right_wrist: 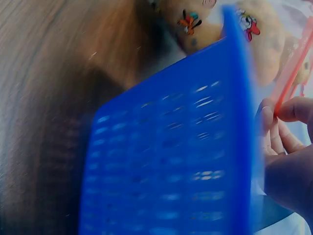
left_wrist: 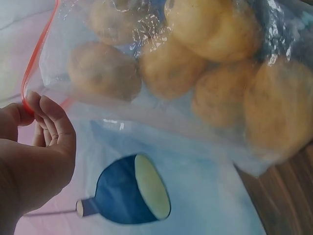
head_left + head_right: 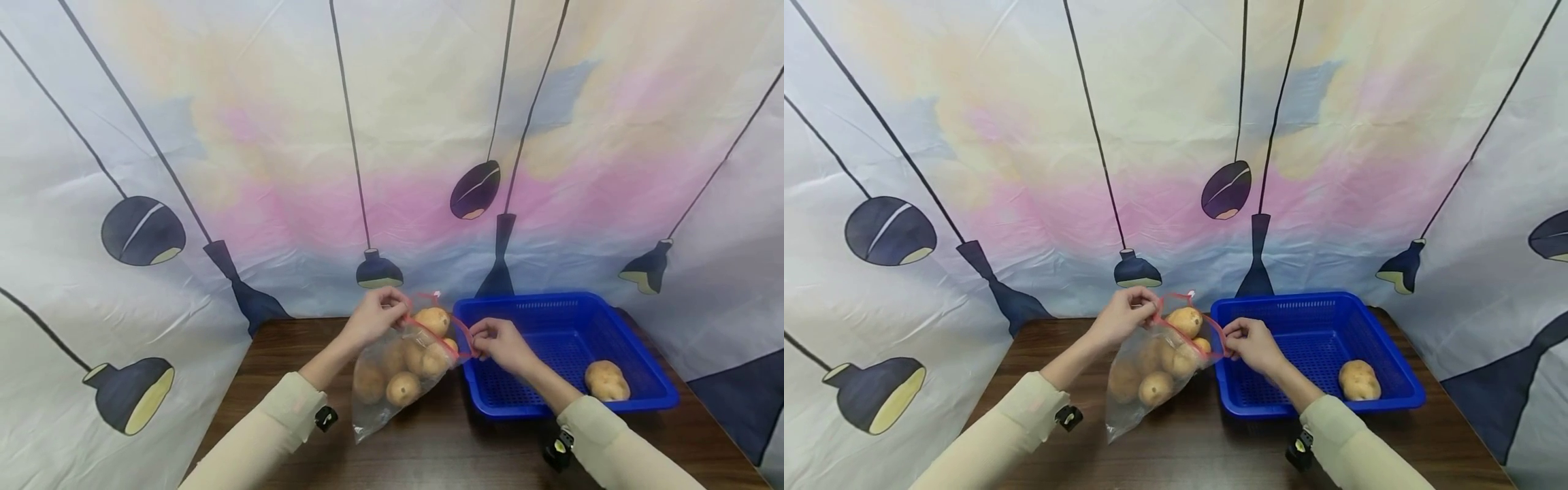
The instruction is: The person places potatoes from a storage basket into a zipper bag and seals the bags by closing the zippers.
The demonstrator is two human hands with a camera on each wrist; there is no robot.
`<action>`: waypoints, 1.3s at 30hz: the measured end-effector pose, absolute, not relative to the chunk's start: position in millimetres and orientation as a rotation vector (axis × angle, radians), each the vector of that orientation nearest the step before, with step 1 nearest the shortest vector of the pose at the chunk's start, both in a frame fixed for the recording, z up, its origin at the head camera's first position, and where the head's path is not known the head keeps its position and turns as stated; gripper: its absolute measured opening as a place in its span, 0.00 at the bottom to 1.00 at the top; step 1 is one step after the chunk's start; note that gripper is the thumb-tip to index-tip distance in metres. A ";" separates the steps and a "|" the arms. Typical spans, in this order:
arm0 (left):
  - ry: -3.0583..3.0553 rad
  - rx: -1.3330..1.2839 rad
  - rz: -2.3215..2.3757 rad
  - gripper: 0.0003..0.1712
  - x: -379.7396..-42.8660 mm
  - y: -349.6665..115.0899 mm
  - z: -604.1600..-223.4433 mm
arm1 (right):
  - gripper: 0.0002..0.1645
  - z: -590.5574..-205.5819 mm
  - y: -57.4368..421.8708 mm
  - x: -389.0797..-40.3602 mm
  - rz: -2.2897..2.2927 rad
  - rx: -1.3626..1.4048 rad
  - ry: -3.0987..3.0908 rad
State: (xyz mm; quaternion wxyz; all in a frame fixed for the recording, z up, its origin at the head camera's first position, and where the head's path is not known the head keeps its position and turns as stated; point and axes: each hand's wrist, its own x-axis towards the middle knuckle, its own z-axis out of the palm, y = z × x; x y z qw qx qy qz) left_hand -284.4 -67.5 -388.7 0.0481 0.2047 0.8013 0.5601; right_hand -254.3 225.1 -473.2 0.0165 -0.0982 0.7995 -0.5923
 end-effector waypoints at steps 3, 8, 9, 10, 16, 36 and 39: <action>2.484 0.597 1.719 0.08 -288.0 -77.2 -380.3 | 0.10 -458.9 225.0 -252.1 -1.914 -0.259 2.443; 2.531 0.559 1.735 0.08 -292.2 -91.9 -365.5 | 0.12 -427.2 227.0 -254.1 -2.042 -0.144 2.362; 2.538 0.554 1.738 0.08 -292.5 -94.6 -363.3 | 0.13 -420.5 226.9 -255.0 -2.066 -0.136 2.345; 2.549 0.547 1.735 0.09 -292.8 -97.0 -361.3 | 0.13 -414.1 226.7 -255.8 -2.092 -0.135 2.328; 2.575 0.509 1.729 0.10 -293.6 -108.8 -356.5 | 0.16 -383.0 217.2 -254.1 -2.180 -0.189 2.266; 2.604 0.472 1.679 0.11 -293.4 -123.4 -354.6 | 0.17 -385.4 190.1 -248.7 -2.113 -0.224 2.318; 2.596 0.484 1.672 0.10 -293.0 -120.4 -354.8 | 0.17 -390.2 189.9 -249.3 -2.105 -0.231 2.324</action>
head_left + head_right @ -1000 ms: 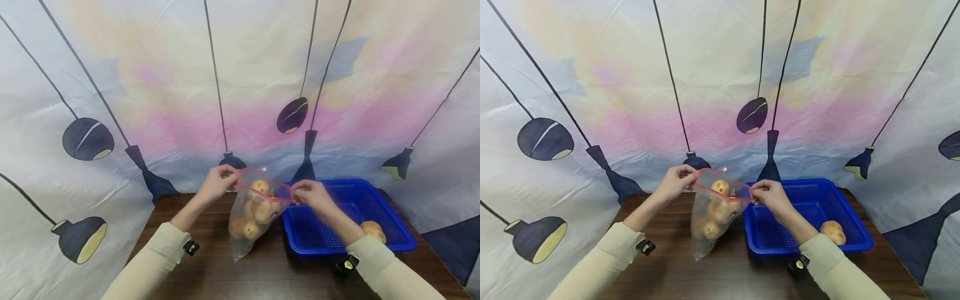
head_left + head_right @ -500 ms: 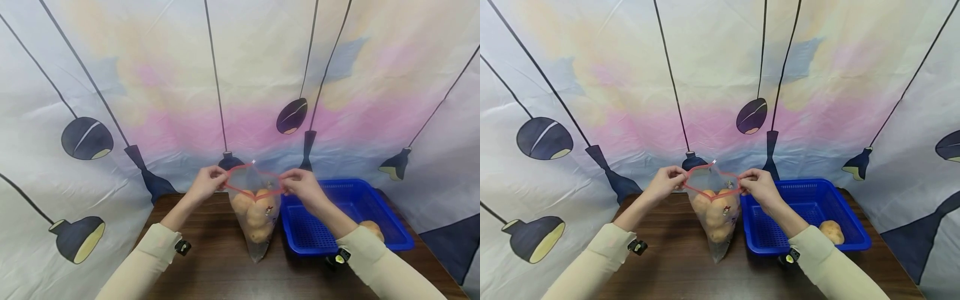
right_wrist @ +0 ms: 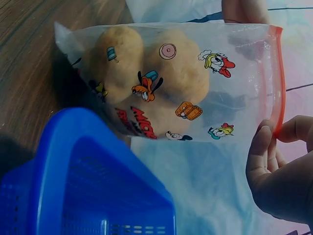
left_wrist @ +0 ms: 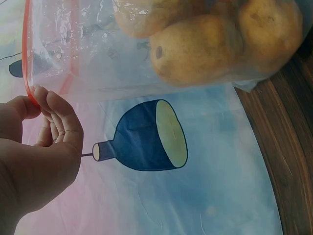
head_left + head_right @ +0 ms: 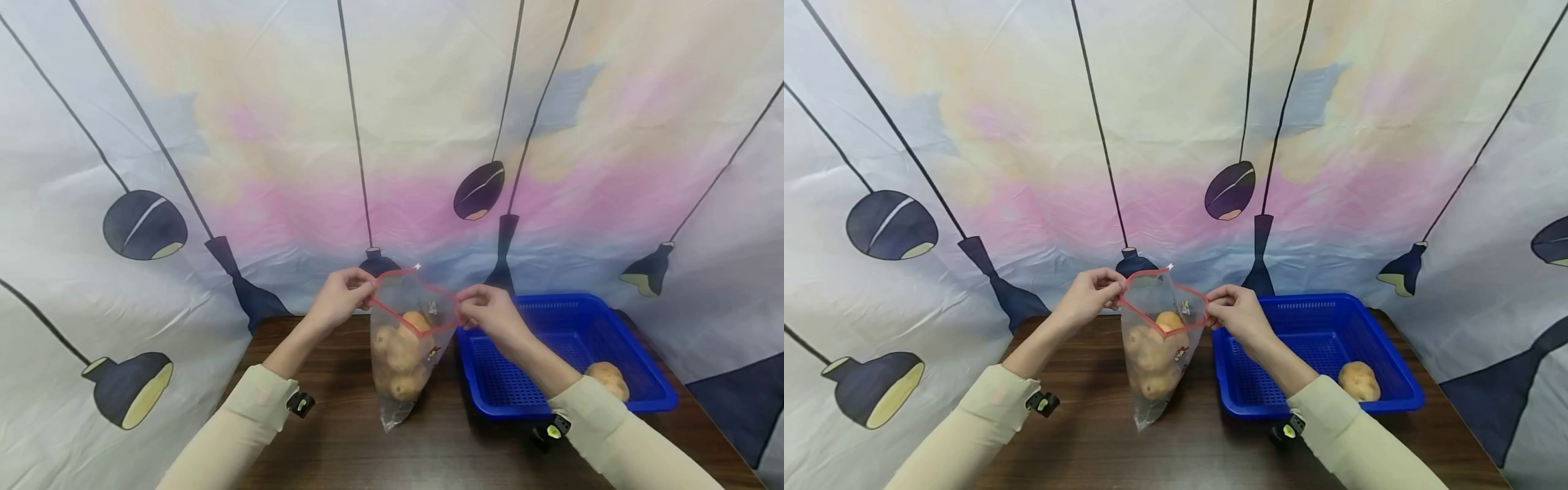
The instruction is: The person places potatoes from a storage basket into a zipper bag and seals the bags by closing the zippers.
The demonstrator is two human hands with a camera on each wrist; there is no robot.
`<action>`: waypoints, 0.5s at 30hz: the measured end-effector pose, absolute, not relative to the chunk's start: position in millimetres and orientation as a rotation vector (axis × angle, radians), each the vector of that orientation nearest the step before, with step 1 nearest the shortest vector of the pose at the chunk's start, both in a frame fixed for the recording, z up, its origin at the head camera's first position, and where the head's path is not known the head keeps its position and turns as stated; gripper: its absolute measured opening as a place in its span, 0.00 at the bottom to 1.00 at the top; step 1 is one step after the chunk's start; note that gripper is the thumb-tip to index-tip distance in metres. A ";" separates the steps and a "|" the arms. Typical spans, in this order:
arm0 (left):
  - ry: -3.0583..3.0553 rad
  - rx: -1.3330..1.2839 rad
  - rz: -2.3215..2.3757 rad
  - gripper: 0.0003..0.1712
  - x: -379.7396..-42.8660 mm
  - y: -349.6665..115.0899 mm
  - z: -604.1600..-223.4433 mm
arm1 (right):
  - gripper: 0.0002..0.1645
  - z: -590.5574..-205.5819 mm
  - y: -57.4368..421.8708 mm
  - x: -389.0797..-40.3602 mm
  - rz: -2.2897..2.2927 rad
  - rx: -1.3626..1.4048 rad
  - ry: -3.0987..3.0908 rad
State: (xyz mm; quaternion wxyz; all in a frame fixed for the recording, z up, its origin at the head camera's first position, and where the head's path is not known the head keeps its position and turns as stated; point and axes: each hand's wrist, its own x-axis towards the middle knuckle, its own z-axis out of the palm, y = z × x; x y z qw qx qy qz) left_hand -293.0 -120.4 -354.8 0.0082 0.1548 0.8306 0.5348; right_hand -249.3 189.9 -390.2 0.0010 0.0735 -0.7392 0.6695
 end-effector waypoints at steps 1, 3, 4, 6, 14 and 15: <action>2.595 0.488 1.673 0.10 -293.0 -119.3 -355.0 | 0.17 -392.1 190.8 -249.6 2.098 0.240 -2.324; 2.595 0.494 1.682 0.10 -293.0 -118.0 -355.2 | 0.17 -394.9 193.5 -250.3 2.084 0.259 -2.334; 2.596 0.498 1.682 0.10 -292.9 -117.6 -355.1 | 0.17 -396.0 195.5 -250.5 2.073 0.278 -2.342; 2.598 0.509 1.674 0.10 -292.4 -116.8 -354.2 | 0.17 -397.7 201.0 -250.8 2.042 0.309 -2.363; 2.653 0.529 1.605 0.09 -292.8 -108.5 -352.0 | 0.19 -394.3 234.5 -240.0 1.829 0.381 -2.529; 2.659 0.535 1.599 0.09 -292.5 -105.7 -352.6 | 0.19 -393.7 239.4 -238.2 1.811 0.388 -2.543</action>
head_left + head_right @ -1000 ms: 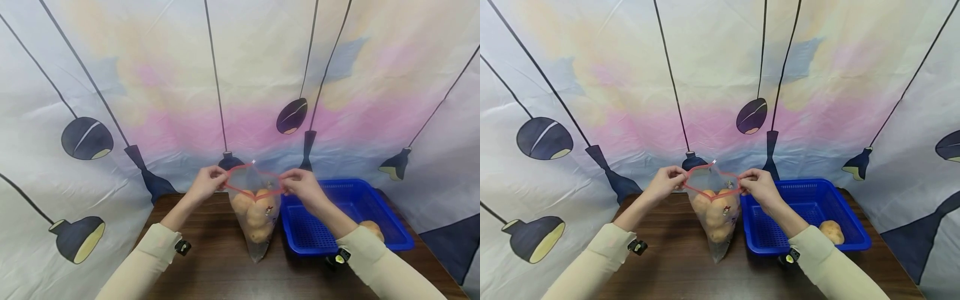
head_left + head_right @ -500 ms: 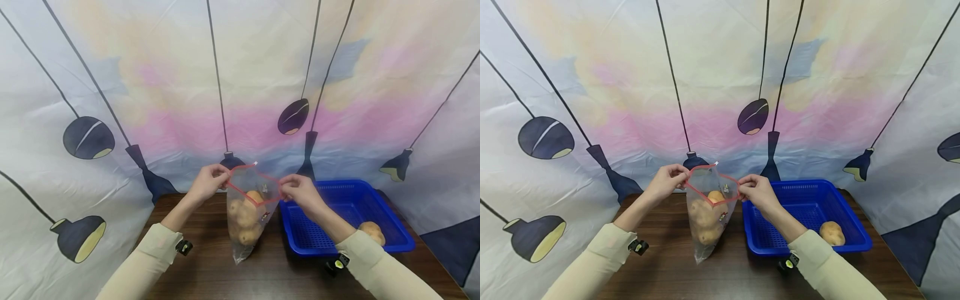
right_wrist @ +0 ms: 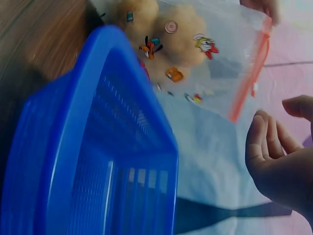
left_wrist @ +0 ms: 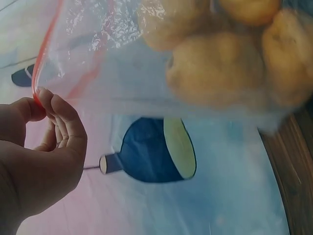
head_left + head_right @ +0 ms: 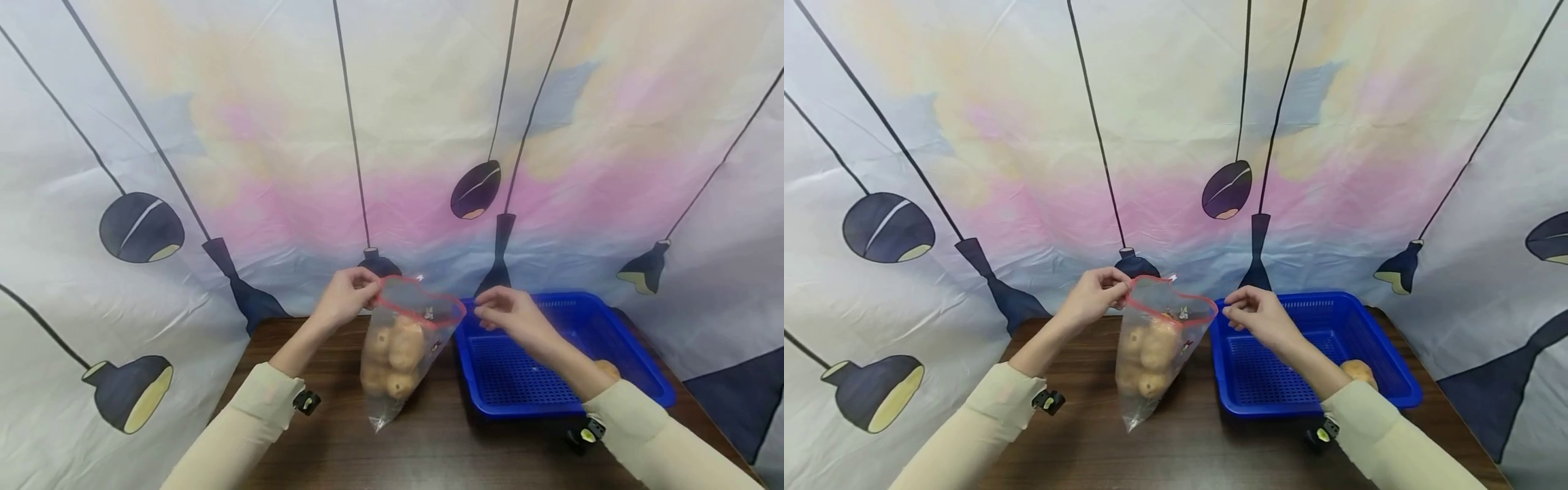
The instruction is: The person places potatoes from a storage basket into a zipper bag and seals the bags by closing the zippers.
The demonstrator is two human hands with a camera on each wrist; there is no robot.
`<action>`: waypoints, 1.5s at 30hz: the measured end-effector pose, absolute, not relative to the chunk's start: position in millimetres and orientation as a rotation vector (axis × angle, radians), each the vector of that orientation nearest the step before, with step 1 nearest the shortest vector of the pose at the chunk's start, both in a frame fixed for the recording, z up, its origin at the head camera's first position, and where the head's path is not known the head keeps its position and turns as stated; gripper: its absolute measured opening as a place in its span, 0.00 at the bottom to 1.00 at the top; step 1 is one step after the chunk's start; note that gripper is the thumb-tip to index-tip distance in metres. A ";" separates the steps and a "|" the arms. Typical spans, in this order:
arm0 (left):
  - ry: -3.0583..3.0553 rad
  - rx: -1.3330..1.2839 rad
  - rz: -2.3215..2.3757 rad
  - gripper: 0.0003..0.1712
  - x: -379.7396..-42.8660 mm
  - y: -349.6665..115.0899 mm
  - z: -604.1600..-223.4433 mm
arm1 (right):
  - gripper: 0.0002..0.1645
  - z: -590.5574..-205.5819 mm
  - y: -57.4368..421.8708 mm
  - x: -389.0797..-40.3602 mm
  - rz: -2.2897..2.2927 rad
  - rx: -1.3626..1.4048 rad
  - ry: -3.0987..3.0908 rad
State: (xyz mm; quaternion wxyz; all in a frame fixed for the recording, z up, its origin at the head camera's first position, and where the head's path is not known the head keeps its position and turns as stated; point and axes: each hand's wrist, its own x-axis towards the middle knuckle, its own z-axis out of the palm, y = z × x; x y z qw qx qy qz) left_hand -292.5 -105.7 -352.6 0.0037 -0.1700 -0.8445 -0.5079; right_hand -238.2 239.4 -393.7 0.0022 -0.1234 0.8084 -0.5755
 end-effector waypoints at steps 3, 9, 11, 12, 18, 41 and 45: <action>-2.650 -0.557 -1.582 0.08 -291.6 -97.1 -354.4 | 0.19 -394.0 255.8 -234.1 -1.748 -0.404 2.568; -2.704 -0.609 -1.537 0.09 -290.1 -84.9 -350.2 | 0.21 -402.0 294.8 -226.0 -1.612 -0.370 2.681; -2.725 -0.630 -1.516 0.10 -290.3 -82.1 -347.3 | 0.21 -405.0 308.0 -223.3 -1.563 -0.348 2.726; -2.732 -0.642 -1.510 0.10 -290.7 -80.8 -346.1 | 0.22 -406.6 314.6 -222.1 -1.538 -0.340 2.751; -2.744 -0.730 -1.517 0.09 -293.1 -68.4 -344.4 | 0.22 -418.3 352.9 -215.6 -1.306 -0.336 2.943; -2.683 -0.777 -1.674 0.09 -280.9 -47.1 -364.9 | 0.40 -468.8 429.6 -197.6 -0.868 -0.435 3.053; -2.667 -0.789 -1.682 0.08 -281.5 -45.1 -367.6 | 0.40 -474.9 434.3 -193.7 -0.822 -0.465 3.091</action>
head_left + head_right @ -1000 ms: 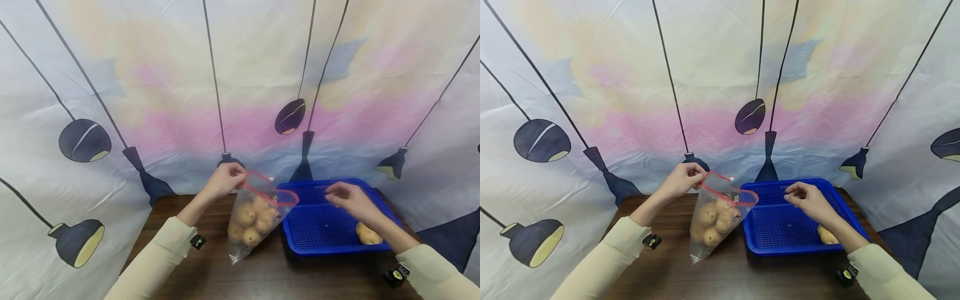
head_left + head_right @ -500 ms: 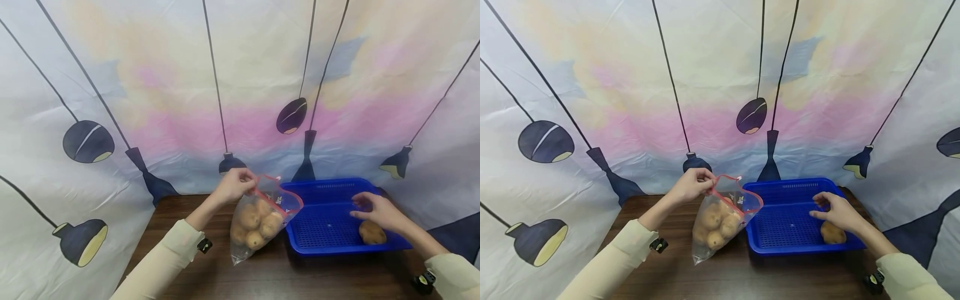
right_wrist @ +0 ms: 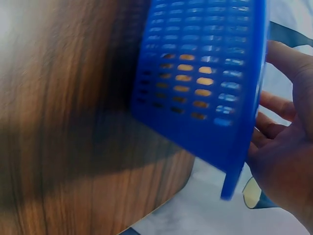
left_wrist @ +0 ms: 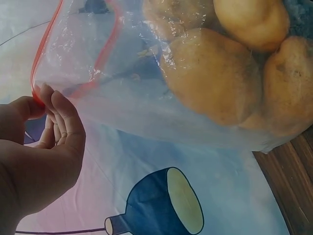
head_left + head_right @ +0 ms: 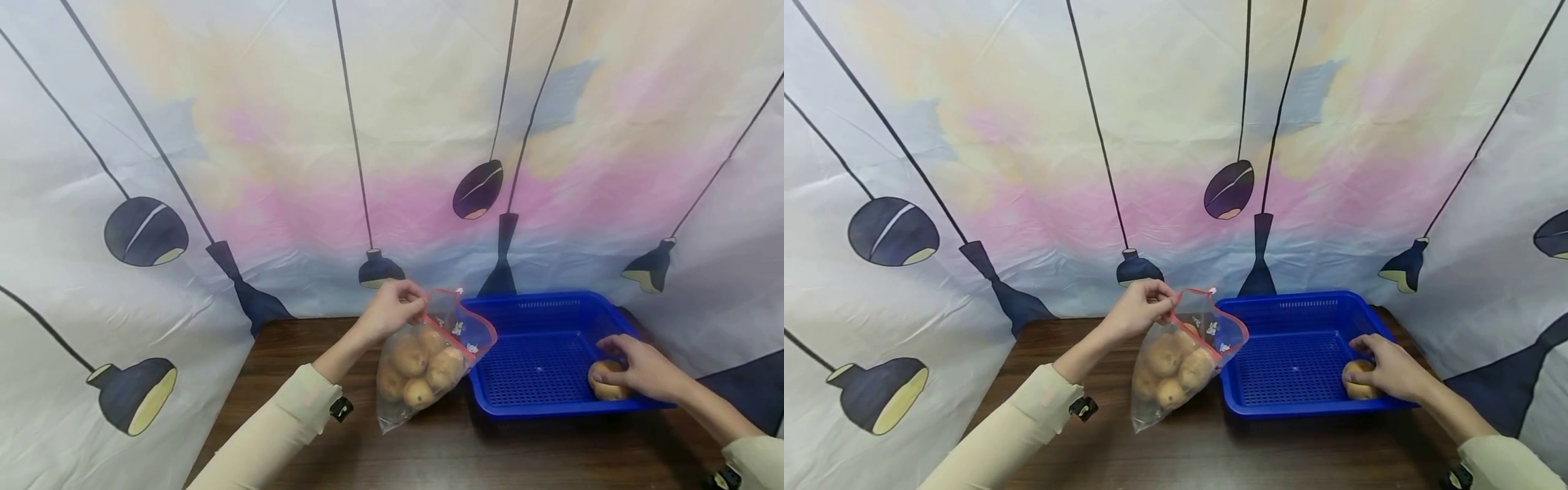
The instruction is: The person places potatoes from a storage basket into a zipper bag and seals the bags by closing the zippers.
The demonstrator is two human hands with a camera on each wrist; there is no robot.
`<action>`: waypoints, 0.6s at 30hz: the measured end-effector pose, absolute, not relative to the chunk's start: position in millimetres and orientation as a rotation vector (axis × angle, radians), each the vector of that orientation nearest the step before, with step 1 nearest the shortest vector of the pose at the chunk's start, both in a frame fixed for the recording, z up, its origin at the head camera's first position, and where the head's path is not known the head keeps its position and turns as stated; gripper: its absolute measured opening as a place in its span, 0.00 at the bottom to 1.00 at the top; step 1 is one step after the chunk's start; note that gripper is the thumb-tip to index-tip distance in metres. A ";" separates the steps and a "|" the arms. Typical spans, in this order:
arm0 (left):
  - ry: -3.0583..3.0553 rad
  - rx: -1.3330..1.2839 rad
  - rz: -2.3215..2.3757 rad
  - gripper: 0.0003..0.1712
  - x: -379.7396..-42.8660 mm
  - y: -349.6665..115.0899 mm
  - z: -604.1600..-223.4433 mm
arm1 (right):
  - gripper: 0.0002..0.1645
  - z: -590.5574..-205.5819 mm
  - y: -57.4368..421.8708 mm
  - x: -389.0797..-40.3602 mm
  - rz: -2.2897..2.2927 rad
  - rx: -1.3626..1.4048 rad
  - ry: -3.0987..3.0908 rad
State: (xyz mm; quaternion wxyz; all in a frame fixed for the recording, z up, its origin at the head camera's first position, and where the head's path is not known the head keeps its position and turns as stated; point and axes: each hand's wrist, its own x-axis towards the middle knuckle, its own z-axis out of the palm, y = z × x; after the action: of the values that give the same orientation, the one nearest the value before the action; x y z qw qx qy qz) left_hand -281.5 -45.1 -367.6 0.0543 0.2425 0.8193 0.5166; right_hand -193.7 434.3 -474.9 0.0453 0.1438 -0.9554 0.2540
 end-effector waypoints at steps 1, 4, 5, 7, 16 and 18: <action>2.484 0.739 1.576 0.08 -281.8 -44.8 -368.3 | 0.40 -476.5 435.5 -192.8 0.749 0.443 -2.914; 2.476 0.740 1.590 0.08 -282.5 -45.0 -369.3 | 0.40 -481.0 436.8 -190.5 0.688 0.444 -2.904; 2.477 0.739 1.592 0.08 -282.6 -45.4 -369.4 | 0.41 -482.1 436.6 -190.3 0.677 0.449 -2.904; 2.478 0.738 1.592 0.09 -282.5 -46.1 -369.5 | 0.41 -484.1 435.9 -190.0 0.666 0.448 -2.904; 2.502 0.714 1.572 0.09 -280.9 -47.1 -370.1 | 0.42 -489.2 433.3 -192.5 0.631 0.426 -2.940; 2.492 0.710 1.581 0.08 -281.3 -47.4 -371.2 | 0.43 -489.1 433.0 -193.2 0.626 0.417 -2.953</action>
State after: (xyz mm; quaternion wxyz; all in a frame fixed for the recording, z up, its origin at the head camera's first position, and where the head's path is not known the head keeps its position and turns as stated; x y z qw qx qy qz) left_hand -281.3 -47.4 -371.2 0.0531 0.2335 0.8198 0.5203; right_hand -193.2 433.0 -489.1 0.0470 0.1368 -0.9680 0.2050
